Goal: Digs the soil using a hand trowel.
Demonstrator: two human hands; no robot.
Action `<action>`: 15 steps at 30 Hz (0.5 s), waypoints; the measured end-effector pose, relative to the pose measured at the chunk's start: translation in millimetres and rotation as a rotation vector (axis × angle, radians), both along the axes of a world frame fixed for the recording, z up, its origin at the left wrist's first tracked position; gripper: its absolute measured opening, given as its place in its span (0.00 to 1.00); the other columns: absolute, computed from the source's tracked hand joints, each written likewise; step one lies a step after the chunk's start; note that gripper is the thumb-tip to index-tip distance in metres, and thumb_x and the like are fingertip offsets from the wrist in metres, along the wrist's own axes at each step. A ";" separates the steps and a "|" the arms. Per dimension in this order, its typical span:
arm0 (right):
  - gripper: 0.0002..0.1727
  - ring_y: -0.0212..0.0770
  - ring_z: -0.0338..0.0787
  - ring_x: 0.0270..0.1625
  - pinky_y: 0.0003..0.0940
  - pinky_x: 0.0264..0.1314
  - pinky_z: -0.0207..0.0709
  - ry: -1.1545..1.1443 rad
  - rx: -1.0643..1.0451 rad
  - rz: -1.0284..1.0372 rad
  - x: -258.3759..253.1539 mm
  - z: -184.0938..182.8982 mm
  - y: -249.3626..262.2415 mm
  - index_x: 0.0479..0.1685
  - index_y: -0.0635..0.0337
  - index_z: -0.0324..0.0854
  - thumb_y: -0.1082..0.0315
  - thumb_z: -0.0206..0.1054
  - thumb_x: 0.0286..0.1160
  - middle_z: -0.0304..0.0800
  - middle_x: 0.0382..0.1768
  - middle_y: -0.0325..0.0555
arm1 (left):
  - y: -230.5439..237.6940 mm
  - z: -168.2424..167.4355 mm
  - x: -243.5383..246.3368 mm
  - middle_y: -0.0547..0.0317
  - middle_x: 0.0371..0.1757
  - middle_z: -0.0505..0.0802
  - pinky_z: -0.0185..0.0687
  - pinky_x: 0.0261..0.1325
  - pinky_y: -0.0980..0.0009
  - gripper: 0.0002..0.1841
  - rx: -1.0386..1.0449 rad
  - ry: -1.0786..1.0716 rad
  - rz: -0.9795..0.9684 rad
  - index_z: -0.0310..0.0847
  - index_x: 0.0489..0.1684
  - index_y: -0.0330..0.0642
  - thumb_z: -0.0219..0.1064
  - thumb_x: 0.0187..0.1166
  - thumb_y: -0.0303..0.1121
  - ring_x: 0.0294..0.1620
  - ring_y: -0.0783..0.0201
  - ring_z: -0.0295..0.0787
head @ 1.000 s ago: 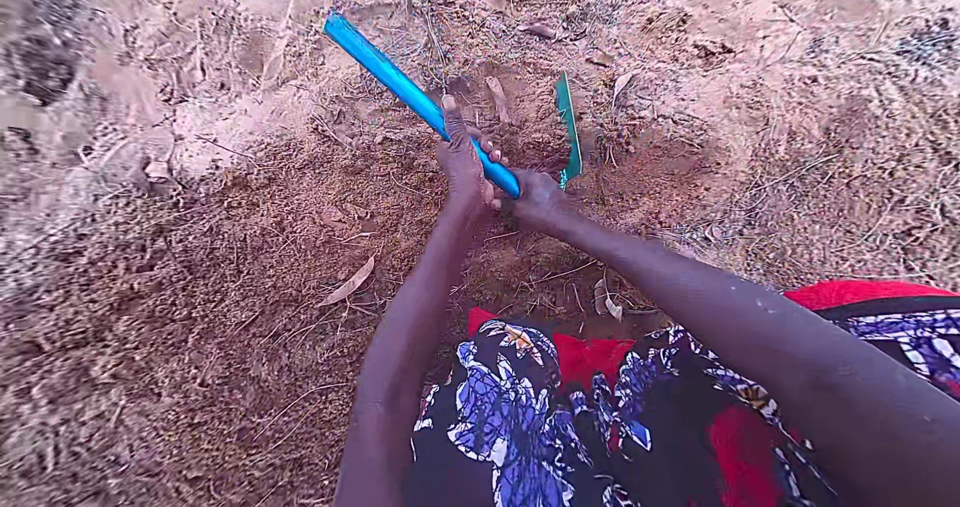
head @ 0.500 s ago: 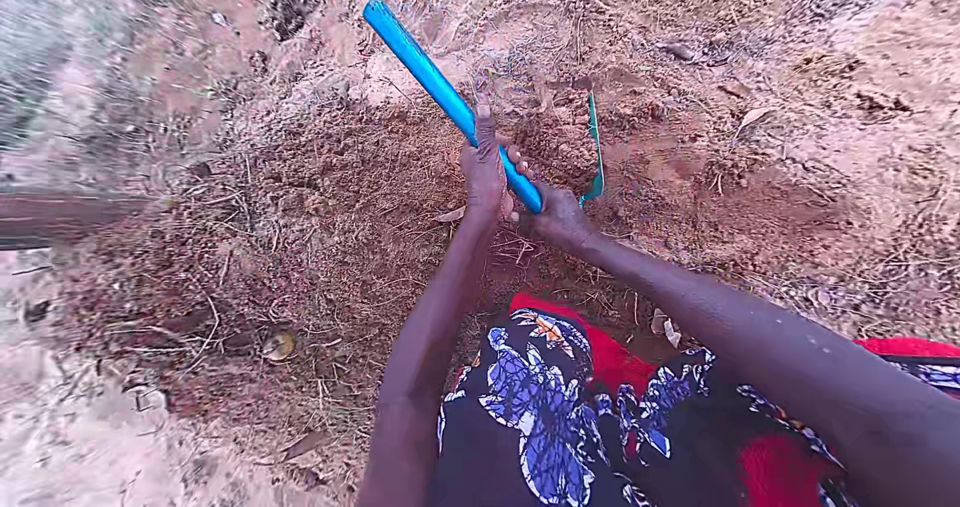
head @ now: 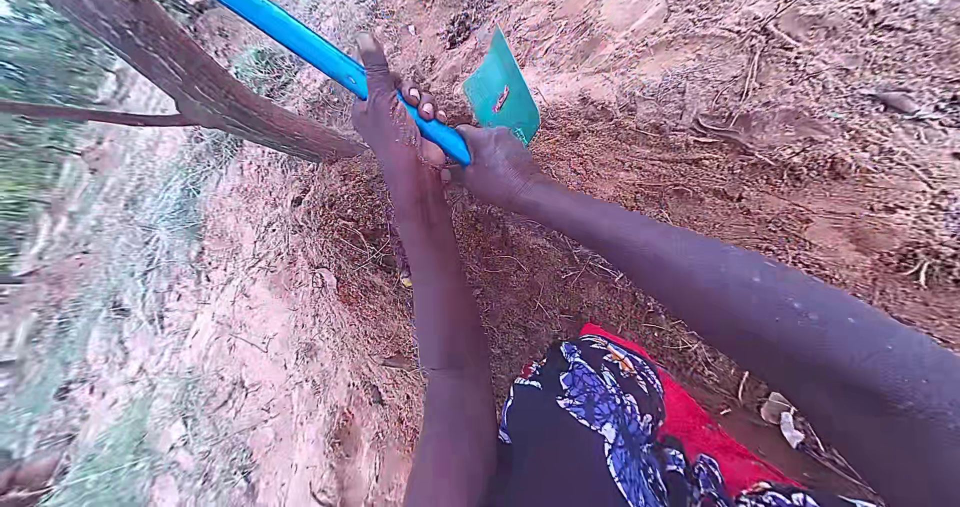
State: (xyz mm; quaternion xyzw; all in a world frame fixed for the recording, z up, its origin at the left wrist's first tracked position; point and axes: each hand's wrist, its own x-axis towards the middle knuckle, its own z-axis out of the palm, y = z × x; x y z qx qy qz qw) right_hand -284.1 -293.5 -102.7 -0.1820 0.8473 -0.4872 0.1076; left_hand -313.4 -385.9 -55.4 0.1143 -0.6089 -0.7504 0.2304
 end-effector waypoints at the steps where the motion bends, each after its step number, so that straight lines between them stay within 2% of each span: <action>1: 0.19 0.61 0.90 0.55 0.63 0.55 0.80 -0.010 0.027 -0.045 2.3 -10.7 15.0 0.61 0.63 0.83 0.61 0.72 0.77 0.90 0.49 0.60 | 14.3 -12.4 -1.1 0.69 0.10 0.68 0.74 0.11 0.76 0.20 0.039 -0.028 -0.039 0.63 0.26 0.49 0.51 0.94 0.47 0.06 0.72 0.67; 3: 0.20 0.64 0.90 0.49 0.66 0.50 0.79 -0.036 0.085 -0.179 21.6 -44.3 63.4 0.60 0.66 0.83 0.61 0.73 0.77 0.90 0.43 0.64 | 61.5 -47.7 8.4 0.69 0.11 0.69 0.76 0.12 0.76 0.18 0.142 -0.103 -0.186 0.64 0.30 0.48 0.52 0.94 0.44 0.06 0.72 0.69; 6: 0.18 0.71 0.89 0.39 0.70 0.40 0.76 -0.056 0.228 -0.439 77.3 -102.5 151.3 0.57 0.70 0.82 0.64 0.74 0.78 0.87 0.33 0.69 | 147.2 -110.4 38.9 0.67 0.12 0.72 0.80 0.17 0.75 0.14 0.321 -0.241 -0.534 0.66 0.34 0.44 0.53 0.94 0.39 0.09 0.71 0.73; 7: 0.18 0.74 0.88 0.38 0.73 0.40 0.75 -0.102 0.283 -0.531 99.9 -117.7 178.3 0.56 0.71 0.81 0.64 0.74 0.78 0.86 0.33 0.71 | 176.4 -132.2 50.1 0.66 0.12 0.73 0.81 0.19 0.74 0.13 0.375 -0.290 -0.657 0.67 0.35 0.43 0.53 0.94 0.37 0.09 0.70 0.74; 9: 0.20 0.77 0.88 0.39 0.75 0.41 0.73 -0.229 0.405 -0.712 148.6 -140.0 223.3 0.57 0.72 0.80 0.62 0.73 0.80 0.86 0.33 0.74 | 233.4 -171.8 78.1 0.66 0.13 0.74 0.81 0.22 0.74 0.10 0.459 -0.425 -0.886 0.68 0.36 0.44 0.54 0.92 0.33 0.11 0.70 0.75; 11: 0.23 0.78 0.88 0.43 0.77 0.45 0.74 -0.371 0.475 -0.878 196.0 -157.2 250.4 0.61 0.72 0.79 0.60 0.73 0.80 0.87 0.36 0.76 | 280.9 -199.7 113.6 0.66 0.12 0.75 0.80 0.22 0.74 0.11 0.506 -0.568 -1.026 0.71 0.31 0.42 0.58 0.90 0.29 0.11 0.70 0.75; 12: 0.24 0.79 0.89 0.44 0.77 0.47 0.74 -0.419 0.482 -0.960 218.0 -165.7 256.8 0.63 0.72 0.79 0.60 0.73 0.80 0.88 0.37 0.76 | 297.0 -211.8 132.7 0.66 0.12 0.76 0.80 0.21 0.74 0.10 0.510 -0.618 -1.088 0.73 0.32 0.42 0.59 0.88 0.28 0.11 0.70 0.75; 13: 0.24 0.79 0.89 0.45 0.76 0.48 0.75 -0.455 0.464 -1.031 234.7 -175.0 259.2 0.65 0.72 0.80 0.62 0.73 0.79 0.88 0.38 0.76 | 306.5 -222.2 147.9 0.66 0.12 0.76 0.79 0.20 0.75 0.09 0.482 -0.649 -1.162 0.73 0.33 0.43 0.60 0.88 0.30 0.11 0.71 0.74; 15: 0.25 0.74 0.90 0.48 0.73 0.55 0.76 -0.515 0.351 -1.100 255.6 -192.4 256.4 0.69 0.72 0.80 0.64 0.72 0.78 0.90 0.42 0.74 | 304.4 -235.1 168.1 0.67 0.14 0.74 0.76 0.18 0.76 0.11 0.338 -0.705 -1.298 0.73 0.37 0.49 0.61 0.89 0.41 0.11 0.72 0.72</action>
